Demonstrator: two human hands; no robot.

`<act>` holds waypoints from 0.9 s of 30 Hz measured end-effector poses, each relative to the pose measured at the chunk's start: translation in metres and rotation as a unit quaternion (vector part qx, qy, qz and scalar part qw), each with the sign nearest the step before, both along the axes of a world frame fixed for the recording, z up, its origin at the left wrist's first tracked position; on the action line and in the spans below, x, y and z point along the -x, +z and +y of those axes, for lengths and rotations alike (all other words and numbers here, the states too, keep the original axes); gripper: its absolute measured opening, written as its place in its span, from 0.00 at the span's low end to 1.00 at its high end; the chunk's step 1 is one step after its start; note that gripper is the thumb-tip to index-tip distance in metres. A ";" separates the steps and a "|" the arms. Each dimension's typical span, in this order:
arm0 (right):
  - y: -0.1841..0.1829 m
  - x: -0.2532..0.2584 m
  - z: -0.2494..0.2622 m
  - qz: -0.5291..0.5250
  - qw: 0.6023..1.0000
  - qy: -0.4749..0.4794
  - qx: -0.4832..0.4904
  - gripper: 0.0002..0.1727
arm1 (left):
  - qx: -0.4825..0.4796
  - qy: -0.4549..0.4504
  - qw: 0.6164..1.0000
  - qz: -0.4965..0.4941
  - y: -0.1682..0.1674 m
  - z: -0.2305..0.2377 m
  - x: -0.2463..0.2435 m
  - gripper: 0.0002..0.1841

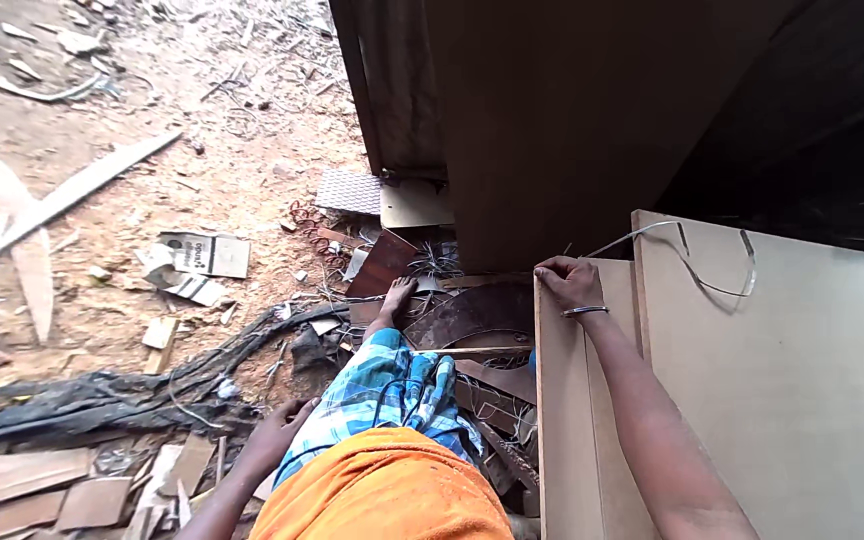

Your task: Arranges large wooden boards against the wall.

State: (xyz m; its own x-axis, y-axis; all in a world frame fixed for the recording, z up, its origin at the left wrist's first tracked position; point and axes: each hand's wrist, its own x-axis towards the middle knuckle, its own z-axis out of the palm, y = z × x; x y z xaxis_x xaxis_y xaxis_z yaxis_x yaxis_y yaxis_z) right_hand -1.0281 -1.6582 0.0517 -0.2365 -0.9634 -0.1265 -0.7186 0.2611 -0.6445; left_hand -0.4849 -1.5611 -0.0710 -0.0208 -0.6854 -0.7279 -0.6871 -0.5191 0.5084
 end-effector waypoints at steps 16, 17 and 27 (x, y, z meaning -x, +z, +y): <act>-0.015 -0.013 0.035 -0.155 0.974 -0.067 0.150 0.13 | 0.003 -0.039 0.999 -0.005 -0.007 0.015 -0.004 0.22; -0.015 -0.015 0.040 -0.106 0.983 -0.048 0.139 0.17 | -0.001 -0.042 0.999 -0.007 -0.008 0.016 -0.005 0.21; 0.010 -0.106 0.170 0.312 0.948 0.055 -0.034 0.31 | -0.035 -0.059 0.997 -0.029 -0.010 -0.005 -0.005 0.22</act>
State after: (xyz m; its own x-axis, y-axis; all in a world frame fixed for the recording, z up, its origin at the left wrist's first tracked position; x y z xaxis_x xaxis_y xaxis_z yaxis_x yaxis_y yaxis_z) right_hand -0.9222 -1.4881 0.0614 -0.1848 -0.9811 -0.0571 -0.9796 0.1886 -0.0692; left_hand -0.4797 -1.5656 -0.0815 -0.0551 -0.6277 -0.7765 -0.7731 -0.4653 0.4310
